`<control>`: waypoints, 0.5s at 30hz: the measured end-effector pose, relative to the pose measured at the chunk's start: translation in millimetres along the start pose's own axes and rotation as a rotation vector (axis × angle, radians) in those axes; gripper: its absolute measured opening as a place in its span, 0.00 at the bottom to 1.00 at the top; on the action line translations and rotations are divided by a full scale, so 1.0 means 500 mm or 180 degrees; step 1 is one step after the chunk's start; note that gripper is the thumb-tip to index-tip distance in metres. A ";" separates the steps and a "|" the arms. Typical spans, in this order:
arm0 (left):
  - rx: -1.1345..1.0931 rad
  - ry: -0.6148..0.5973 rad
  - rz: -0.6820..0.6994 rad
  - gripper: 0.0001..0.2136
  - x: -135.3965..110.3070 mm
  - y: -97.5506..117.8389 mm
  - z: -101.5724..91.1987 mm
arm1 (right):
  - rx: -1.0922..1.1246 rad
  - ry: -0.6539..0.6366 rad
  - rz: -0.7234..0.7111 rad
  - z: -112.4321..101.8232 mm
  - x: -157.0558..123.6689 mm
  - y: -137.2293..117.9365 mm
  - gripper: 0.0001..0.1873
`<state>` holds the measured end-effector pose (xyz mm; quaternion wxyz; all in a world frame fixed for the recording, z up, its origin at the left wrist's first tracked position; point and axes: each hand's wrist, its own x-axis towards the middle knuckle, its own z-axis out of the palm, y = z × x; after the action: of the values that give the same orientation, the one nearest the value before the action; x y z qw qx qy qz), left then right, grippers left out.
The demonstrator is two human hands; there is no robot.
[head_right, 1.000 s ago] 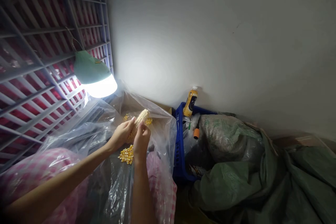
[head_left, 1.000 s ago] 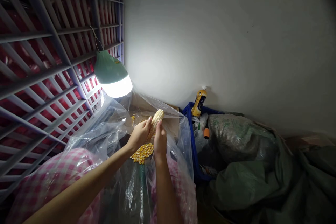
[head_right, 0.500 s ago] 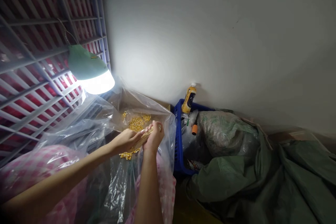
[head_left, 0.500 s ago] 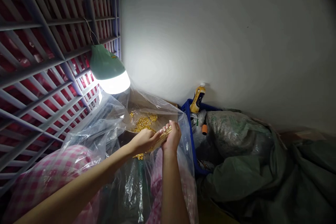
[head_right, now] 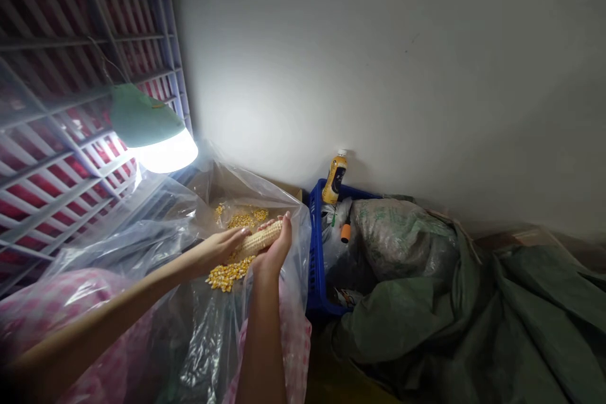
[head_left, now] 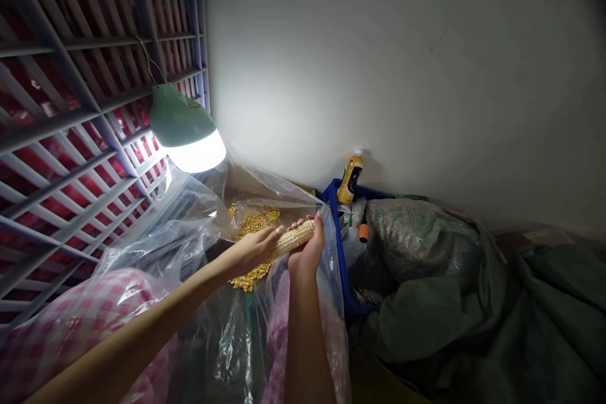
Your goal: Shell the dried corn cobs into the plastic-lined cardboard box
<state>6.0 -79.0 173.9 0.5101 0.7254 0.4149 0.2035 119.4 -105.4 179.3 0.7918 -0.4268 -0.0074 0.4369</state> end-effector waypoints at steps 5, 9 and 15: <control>-0.0619 -0.0207 -0.0510 0.21 -0.009 0.008 0.016 | 0.0166 -0.0378 0.0375 0.000 -0.007 -0.006 0.21; -0.1948 -0.0791 -0.1164 0.27 0.003 0.007 -0.001 | 0.0208 -0.1157 0.0404 -0.007 -0.010 -0.009 0.26; -0.2455 -0.0954 -0.1390 0.27 0.008 0.014 -0.017 | 0.0242 -0.1500 0.0462 -0.008 -0.015 -0.011 0.26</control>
<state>4.8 -71.6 183.1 0.8277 0.4000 0.3737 0.1238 120.0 -114.7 183.4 0.7502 -0.2824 -0.1448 0.5800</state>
